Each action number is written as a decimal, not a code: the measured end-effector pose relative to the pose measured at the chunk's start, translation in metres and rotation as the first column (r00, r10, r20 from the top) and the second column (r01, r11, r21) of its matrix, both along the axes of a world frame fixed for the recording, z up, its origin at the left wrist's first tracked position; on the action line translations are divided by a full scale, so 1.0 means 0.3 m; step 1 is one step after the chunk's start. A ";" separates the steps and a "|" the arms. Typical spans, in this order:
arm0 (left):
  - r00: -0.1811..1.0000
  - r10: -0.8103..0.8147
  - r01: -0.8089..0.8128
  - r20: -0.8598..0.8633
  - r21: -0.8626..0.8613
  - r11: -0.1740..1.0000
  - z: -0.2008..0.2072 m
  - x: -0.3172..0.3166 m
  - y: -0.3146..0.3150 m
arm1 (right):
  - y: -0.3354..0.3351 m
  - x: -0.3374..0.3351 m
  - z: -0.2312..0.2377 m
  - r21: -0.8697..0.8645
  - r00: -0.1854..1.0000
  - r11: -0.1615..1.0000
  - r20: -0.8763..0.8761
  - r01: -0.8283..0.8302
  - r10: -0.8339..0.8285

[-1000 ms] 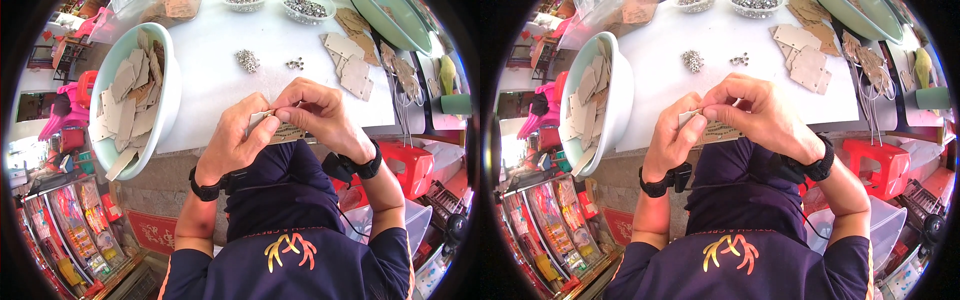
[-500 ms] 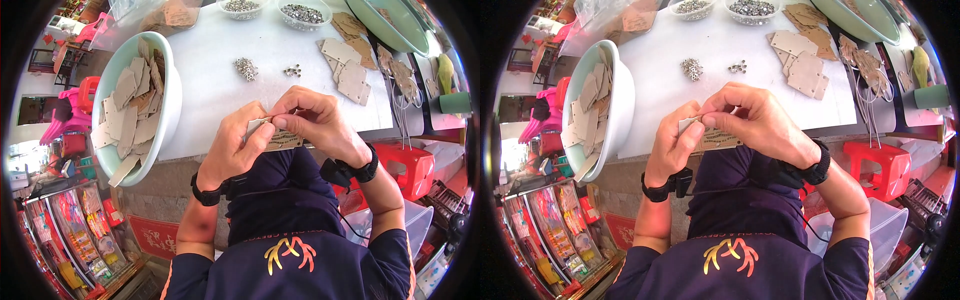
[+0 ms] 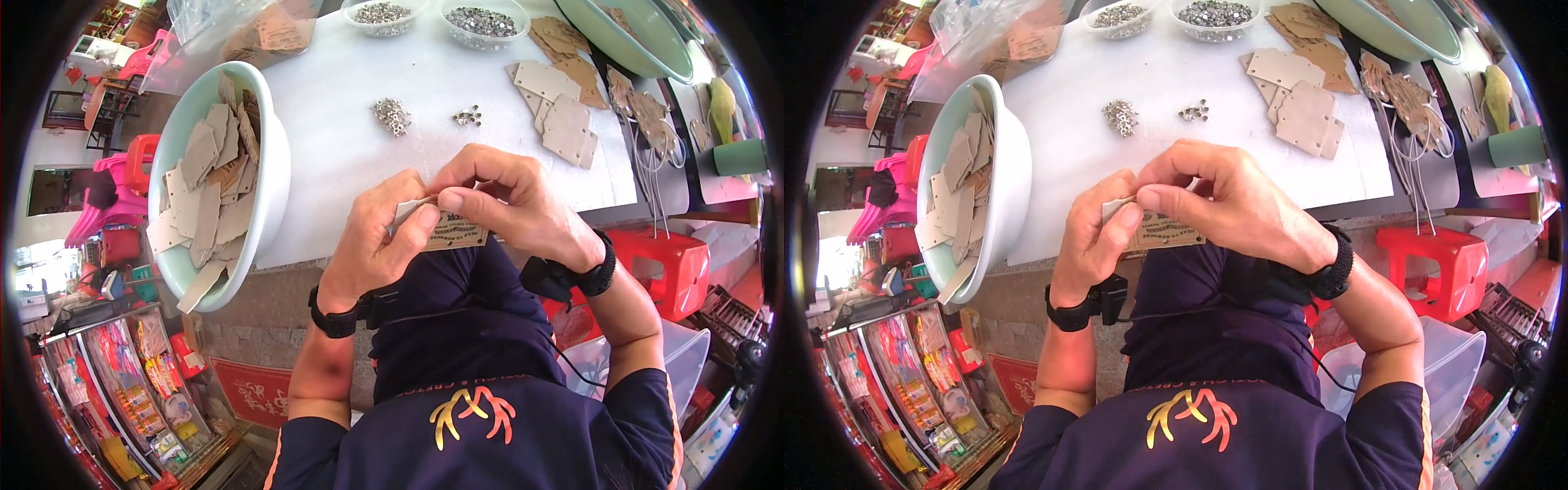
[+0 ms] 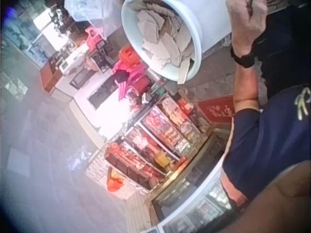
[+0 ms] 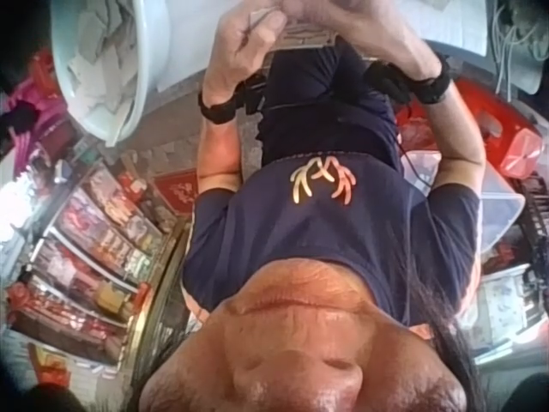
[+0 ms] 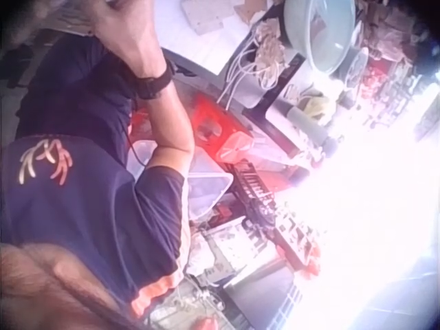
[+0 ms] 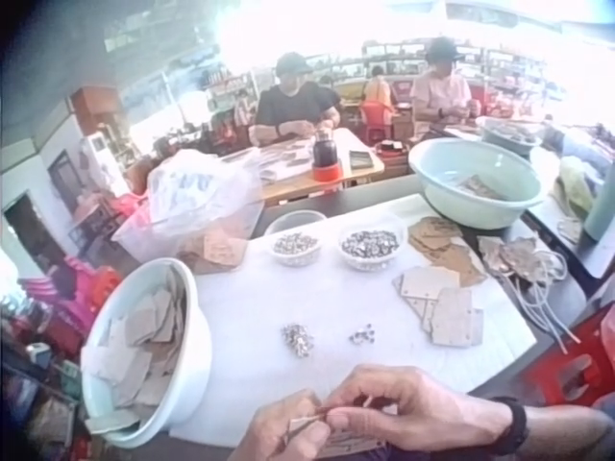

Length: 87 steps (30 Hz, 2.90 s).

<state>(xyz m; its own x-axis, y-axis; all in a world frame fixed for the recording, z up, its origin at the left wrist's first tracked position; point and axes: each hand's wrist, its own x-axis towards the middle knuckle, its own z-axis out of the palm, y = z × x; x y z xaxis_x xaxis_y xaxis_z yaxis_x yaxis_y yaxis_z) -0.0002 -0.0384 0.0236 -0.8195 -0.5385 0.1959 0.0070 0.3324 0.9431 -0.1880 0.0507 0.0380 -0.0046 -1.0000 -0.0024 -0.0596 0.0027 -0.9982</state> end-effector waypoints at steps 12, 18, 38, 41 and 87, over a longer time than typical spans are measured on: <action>0.995 0.006 -0.016 -0.102 -0.098 0.995 -0.027 -0.009 0.017 | 0.003 -0.019 0.003 -0.086 0.976 0.989 -0.191 -0.123 0.105; 0.999 -0.036 0.031 -0.030 -0.145 0.989 -0.042 0.004 0.013 | -0.008 -0.015 0.002 0.008 0.987 0.991 -0.090 -0.136 0.137; 0.995 -0.087 0.071 -0.055 -0.251 0.965 -0.046 0.002 0.005 | -0.022 -0.034 -0.006 -0.085 0.958 0.975 -0.217 -0.207 0.185; 0.993 -0.095 0.074 -0.069 -0.266 0.961 -0.048 0.003 0.005 | -0.026 -0.030 -0.004 -0.110 0.947 0.967 -0.256 -0.228 0.194; 0.880 0.346 -0.042 -0.324 0.673 0.738 0.011 -0.070 0.106 | 0.050 -0.005 0.005 -0.179 0.912 0.910 -0.111 0.373 -0.395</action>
<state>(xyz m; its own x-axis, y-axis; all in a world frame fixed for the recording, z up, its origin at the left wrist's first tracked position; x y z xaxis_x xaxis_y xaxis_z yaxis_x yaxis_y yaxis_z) -0.0213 -0.0066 0.0268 -0.6064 -0.7944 0.0335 0.4378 -0.2984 0.8481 -0.1894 0.0657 0.0396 -0.3777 -0.9088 0.1771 -0.2246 -0.0956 -0.9697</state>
